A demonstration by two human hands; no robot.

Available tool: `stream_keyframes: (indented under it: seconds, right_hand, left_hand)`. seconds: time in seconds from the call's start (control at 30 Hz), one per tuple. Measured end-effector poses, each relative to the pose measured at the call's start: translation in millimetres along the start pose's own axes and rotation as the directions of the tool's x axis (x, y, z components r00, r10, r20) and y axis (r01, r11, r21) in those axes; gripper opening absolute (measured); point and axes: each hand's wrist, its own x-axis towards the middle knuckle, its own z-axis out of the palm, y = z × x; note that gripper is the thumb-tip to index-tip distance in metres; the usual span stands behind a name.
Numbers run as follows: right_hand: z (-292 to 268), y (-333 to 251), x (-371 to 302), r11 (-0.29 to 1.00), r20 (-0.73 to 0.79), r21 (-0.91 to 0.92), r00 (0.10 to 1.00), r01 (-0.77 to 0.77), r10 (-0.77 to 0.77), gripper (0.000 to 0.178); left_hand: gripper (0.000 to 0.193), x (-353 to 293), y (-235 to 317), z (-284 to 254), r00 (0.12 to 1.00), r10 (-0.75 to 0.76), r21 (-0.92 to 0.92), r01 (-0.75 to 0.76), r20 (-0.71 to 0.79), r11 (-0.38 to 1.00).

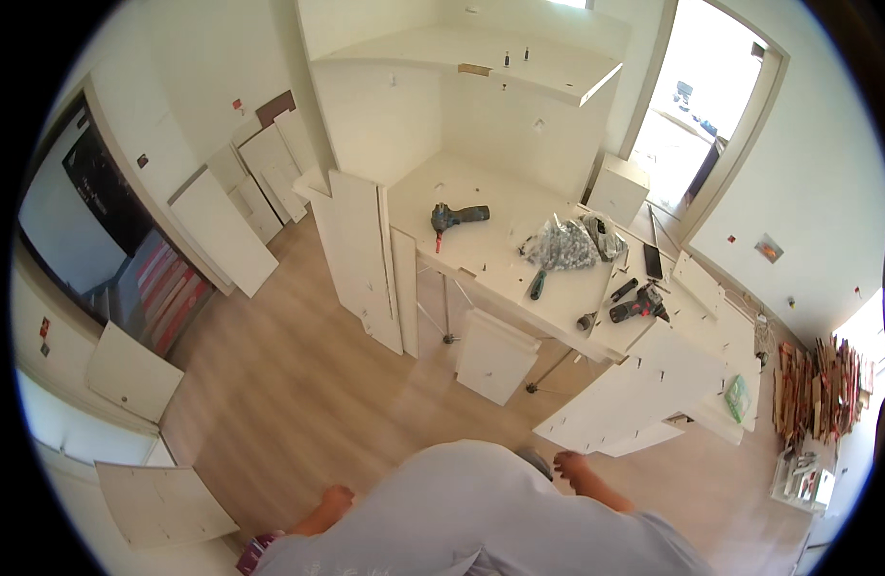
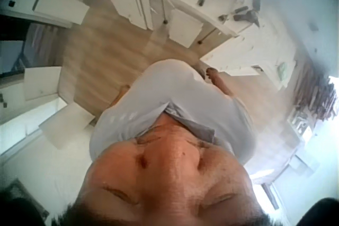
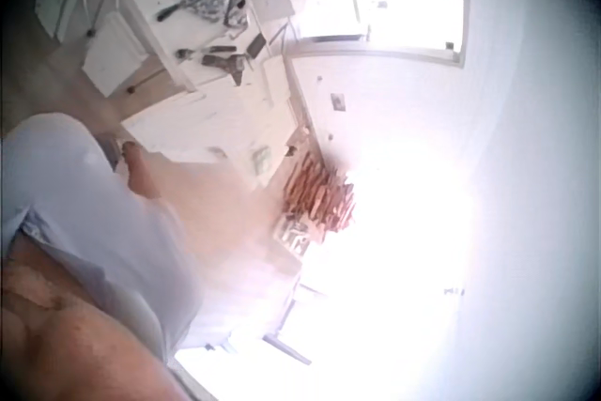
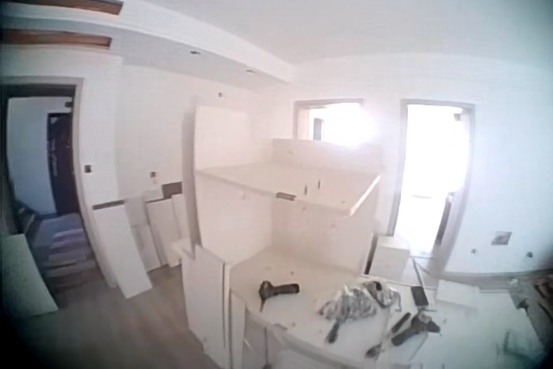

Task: The person aligns white furniture panels and uses a power drill to secure them with screws. They subsequently move and organize various cabinet parts and panels across the wooden floor of the room.

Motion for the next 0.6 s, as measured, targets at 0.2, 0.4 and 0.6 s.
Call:
stream_keyframes:
  seconds: [0.2,0.4,0.6]
  right_hand:
    - [12,-128,5,0.952,-0.1,0.008,0.948,0.305,-0.302,0.029]
    - [20,-309,49,0.825,-0.187,-0.079,0.804,0.56,-0.564,0.035]
    - [32,-492,83,0.562,-0.177,-0.608,0.594,0.561,-0.785,0.047]
  left_hand:
    - [0.027,-3,-2,12,0.95,-0.298,-0.49,0.302,0.089,0.818]
    - [0.028,47,26,-34,0.855,-0.479,-0.659,0.478,0.198,0.58]
    - [0.029,99,13,-108,0.811,-0.572,-0.675,0.491,0.123,0.551]
